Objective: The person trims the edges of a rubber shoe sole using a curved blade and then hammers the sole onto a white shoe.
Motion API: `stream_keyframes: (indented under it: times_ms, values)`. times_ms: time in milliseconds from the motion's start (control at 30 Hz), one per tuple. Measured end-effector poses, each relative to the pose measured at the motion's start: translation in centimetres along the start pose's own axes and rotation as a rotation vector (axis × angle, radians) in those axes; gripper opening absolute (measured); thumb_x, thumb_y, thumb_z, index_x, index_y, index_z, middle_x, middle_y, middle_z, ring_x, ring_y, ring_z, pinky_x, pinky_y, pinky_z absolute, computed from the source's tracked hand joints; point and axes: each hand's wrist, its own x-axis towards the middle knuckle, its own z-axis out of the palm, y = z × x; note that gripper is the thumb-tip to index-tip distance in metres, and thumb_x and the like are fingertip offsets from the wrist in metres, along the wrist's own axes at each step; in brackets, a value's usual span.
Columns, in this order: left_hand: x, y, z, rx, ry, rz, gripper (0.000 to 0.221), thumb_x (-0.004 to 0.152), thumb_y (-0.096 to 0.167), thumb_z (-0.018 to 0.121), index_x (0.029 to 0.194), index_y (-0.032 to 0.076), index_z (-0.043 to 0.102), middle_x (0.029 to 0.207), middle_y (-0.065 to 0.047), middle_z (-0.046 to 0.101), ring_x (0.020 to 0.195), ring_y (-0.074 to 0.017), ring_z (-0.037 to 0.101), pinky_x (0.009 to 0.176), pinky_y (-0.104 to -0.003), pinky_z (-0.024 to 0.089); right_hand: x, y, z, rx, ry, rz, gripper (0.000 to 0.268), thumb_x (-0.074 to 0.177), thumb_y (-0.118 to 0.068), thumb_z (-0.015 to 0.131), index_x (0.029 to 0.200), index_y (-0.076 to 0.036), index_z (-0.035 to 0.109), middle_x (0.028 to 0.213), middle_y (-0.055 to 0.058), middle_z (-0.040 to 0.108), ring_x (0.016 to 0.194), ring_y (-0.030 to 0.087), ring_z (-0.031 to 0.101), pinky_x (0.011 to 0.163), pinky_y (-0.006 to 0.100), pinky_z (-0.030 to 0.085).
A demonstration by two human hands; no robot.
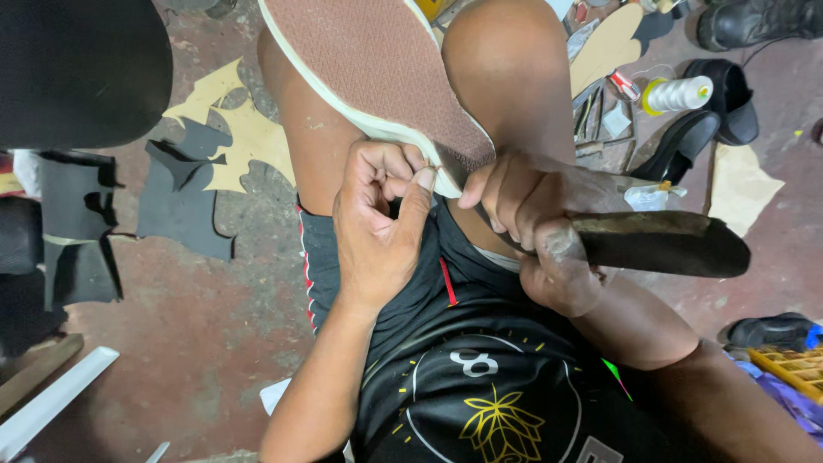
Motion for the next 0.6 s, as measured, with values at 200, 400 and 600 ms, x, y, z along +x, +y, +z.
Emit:
stream_keyframes:
  times_ms: [200,400,600]
  values:
    - [0.3,0.0,-0.3,0.001,-0.018,0.004,0.017,0.102,-0.005,0.064,0.105,0.002,0.048,0.102,-0.005,0.058,0.081,-0.0034,0.057,0.074,-0.019,0.047,-0.4,1.0,1.1,0.043,0.035,-0.053,0.045,0.112,-0.037,0.047,0.075,-0.013,0.036,0.074,0.003,0.038,0.071,0.018,0.041,0.087,0.037,0.05]
    - [0.3,-0.1,-0.6,0.031,-0.017,0.015,0.018,0.102,-0.006,0.064,0.105,0.002,0.049,0.103,-0.005,0.06,0.081,-0.0036,0.059,0.075,-0.019,0.049,0.0,1.1,1.4,-0.091,0.07,-0.146,0.041,0.109,-0.024,0.051,0.072,-0.01,0.042,0.07,0.005,0.043,0.065,0.019,0.044,0.08,0.044,0.055]
    - [0.3,-0.2,-0.6,-0.004,-0.026,0.012,0.017,0.103,-0.006,0.063,0.104,0.003,0.048,0.104,-0.005,0.059,0.083,-0.0036,0.056,0.076,-0.02,0.048,-0.1,0.9,1.0,-0.088,0.046,-0.169,0.04,0.112,-0.03,0.047,0.08,-0.008,0.045,0.076,0.006,0.047,0.065,0.018,0.05,0.08,0.044,0.059]
